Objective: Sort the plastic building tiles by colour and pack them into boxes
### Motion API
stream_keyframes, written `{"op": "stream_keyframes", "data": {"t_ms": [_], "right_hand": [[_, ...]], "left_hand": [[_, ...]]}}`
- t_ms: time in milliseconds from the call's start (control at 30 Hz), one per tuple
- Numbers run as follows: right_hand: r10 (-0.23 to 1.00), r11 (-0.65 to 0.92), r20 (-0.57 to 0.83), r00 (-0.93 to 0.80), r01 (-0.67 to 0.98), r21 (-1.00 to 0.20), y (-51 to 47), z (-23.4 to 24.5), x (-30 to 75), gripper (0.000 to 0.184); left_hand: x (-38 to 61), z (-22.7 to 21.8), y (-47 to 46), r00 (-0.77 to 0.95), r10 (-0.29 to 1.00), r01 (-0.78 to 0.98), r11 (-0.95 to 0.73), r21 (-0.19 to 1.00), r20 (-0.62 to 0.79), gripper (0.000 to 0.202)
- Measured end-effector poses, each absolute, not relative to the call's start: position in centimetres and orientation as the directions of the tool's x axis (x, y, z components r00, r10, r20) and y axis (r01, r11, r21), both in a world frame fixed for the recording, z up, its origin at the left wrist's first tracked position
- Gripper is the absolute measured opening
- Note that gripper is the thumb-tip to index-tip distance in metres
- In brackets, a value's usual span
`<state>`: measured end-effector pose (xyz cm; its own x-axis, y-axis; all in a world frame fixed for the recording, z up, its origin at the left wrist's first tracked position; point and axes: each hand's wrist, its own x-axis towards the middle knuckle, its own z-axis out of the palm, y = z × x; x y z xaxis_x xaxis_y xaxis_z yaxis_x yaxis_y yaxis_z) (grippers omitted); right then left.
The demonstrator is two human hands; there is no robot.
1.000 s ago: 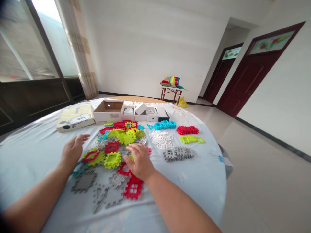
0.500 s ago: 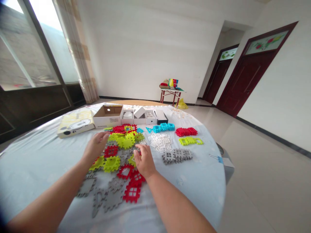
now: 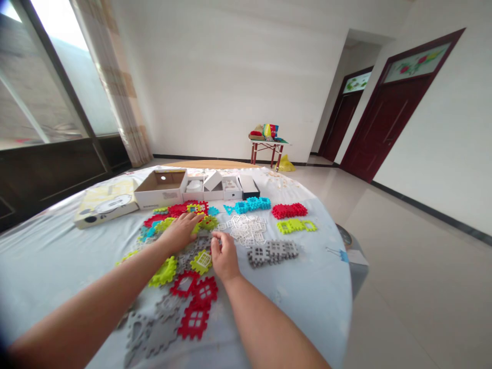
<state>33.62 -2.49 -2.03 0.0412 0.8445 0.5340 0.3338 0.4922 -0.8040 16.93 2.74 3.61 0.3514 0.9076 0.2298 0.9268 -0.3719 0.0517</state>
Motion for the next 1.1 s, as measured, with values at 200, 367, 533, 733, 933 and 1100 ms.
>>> {"op": "stream_keyframes", "data": {"t_ms": [200,367,533,733,933,1100], "right_hand": [[0.844,0.491,0.532,0.059,0.314,-0.813,-2.2,-2.3,33.2,0.025],[0.855,0.481,0.513,0.075,0.254,-0.839,-2.1,-2.5,32.9,0.024],[0.882,0.436,0.460,0.100,0.196,-0.878,-2.1,-2.7,32.7,0.025],[0.890,0.416,0.445,0.097,0.223,-0.882,-2.1,-2.4,32.5,0.023],[0.860,0.481,0.511,0.021,0.304,-0.822,-2.7,-1.5,32.6,0.023],[0.823,0.533,0.566,0.041,0.291,-0.795,-2.8,-1.4,32.5,0.024]], "left_hand": [[13.8,4.7,2.4,0.310,0.902,0.917,-0.367,0.154,0.300,0.064],[11.8,5.6,3.9,0.110,0.923,0.838,-0.286,0.465,0.369,0.060],[11.3,6.8,5.5,0.012,0.948,0.649,-0.248,0.719,0.317,0.067],[15.5,7.8,4.9,0.038,0.963,0.517,-0.248,0.820,0.267,0.068],[20.7,9.0,3.9,0.111,0.951,0.501,-0.305,0.810,0.290,0.065],[21.6,9.4,2.8,0.101,0.933,0.498,-0.349,0.794,0.347,0.071]]}}
